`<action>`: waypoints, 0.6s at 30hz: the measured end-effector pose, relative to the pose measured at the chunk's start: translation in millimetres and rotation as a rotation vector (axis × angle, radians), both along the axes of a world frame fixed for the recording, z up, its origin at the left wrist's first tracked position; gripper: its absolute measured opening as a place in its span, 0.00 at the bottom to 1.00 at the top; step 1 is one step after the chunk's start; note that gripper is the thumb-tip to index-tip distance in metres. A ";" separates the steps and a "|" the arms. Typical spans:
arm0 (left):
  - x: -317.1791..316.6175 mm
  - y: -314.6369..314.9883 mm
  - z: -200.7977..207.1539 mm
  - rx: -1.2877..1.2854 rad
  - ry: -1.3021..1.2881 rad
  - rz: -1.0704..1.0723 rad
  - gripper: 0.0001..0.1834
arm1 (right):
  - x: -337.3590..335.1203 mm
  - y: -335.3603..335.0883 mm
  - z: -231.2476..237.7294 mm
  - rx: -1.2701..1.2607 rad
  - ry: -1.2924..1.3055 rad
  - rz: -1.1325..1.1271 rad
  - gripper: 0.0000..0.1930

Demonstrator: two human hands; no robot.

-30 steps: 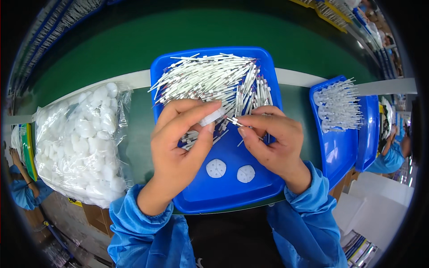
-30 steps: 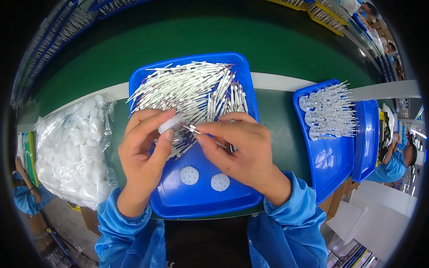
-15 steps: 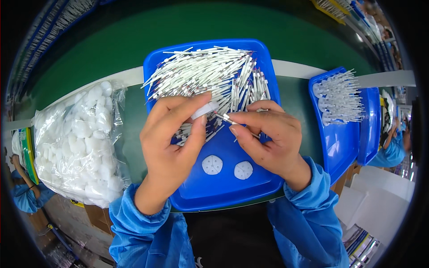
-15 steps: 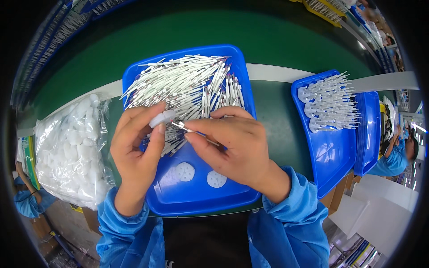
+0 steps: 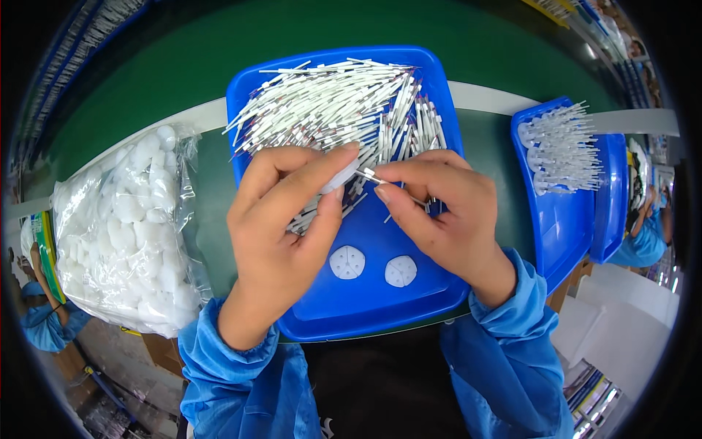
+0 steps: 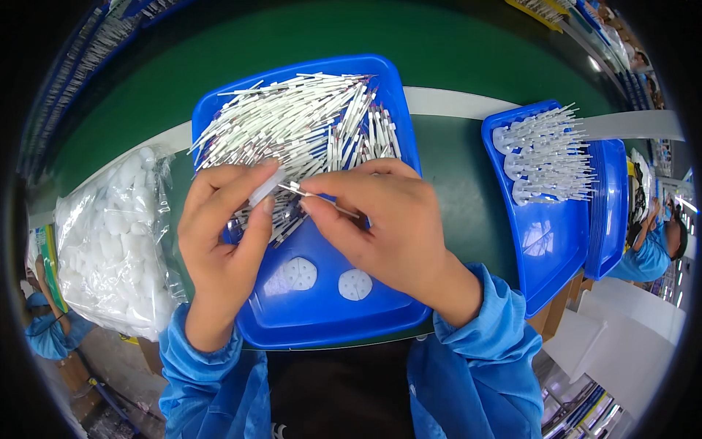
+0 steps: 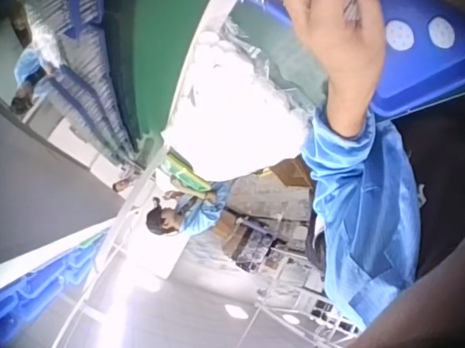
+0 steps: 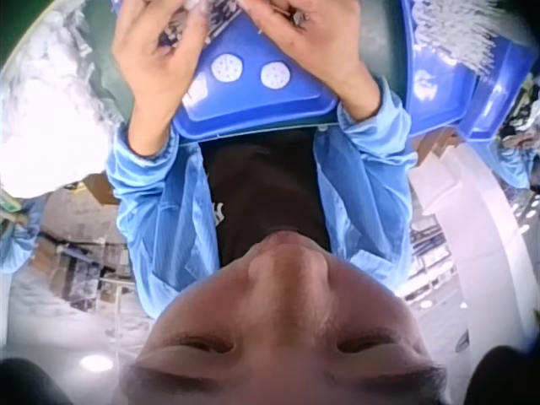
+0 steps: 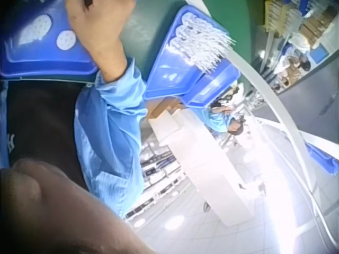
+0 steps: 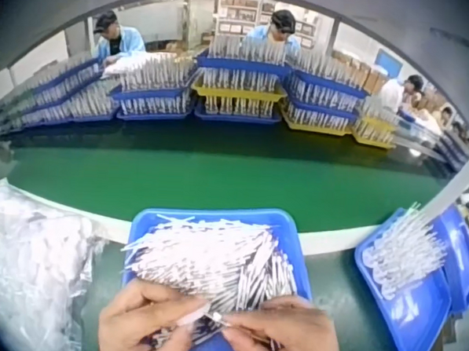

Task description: The person inserts white plastic sticks into small white cotton pads one by one. They pick up a cotton pad from a blue tray, insert a stick into it, and place the assembled swab into a separate blue tray. The process is repeated continuously throughout the clip.

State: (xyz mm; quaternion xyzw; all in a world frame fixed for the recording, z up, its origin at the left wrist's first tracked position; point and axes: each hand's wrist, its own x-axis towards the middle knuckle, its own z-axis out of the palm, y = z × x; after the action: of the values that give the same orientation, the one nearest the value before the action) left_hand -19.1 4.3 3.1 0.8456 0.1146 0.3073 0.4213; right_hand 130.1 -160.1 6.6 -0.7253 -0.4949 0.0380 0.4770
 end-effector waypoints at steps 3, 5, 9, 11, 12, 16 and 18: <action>3.0 -0.1 -1.0 0.021 -0.025 -0.032 0.26 | -1.1 -0.9 -1.2 -0.033 0.089 -0.010 0.07; 3.4 -1.6 -0.4 0.060 -0.006 -0.041 0.26 | -3.8 -0.6 -2.5 -0.035 0.143 -0.025 0.06; 1.2 -10.5 2.5 0.088 0.043 0.014 0.26 | -6.3 4.2 -6.6 0.031 -0.008 -0.071 0.07; 0.8 -10.9 3.2 0.153 0.035 0.017 0.27 | -0.4 3.8 -3.0 0.019 -0.285 -0.067 0.07; 0.5 -11.2 3.2 0.187 0.031 0.020 0.27 | -0.5 3.6 -2.5 0.023 -0.309 -0.063 0.08; -0.3 -14.7 4.0 0.216 0.027 0.018 0.28 | -2.1 5.8 -3.4 0.073 -0.386 -0.052 0.10; -1.4 -15.1 6.7 0.250 0.039 0.003 0.28 | -0.7 7.4 -6.1 0.096 -0.416 -0.046 0.09</action>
State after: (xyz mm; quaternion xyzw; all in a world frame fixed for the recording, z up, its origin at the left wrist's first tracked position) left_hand -20.5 -10.7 9.8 0.8970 0.0848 0.3034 0.3099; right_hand 129.4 -152.7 0.5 -0.7051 -0.5674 -0.1471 0.3991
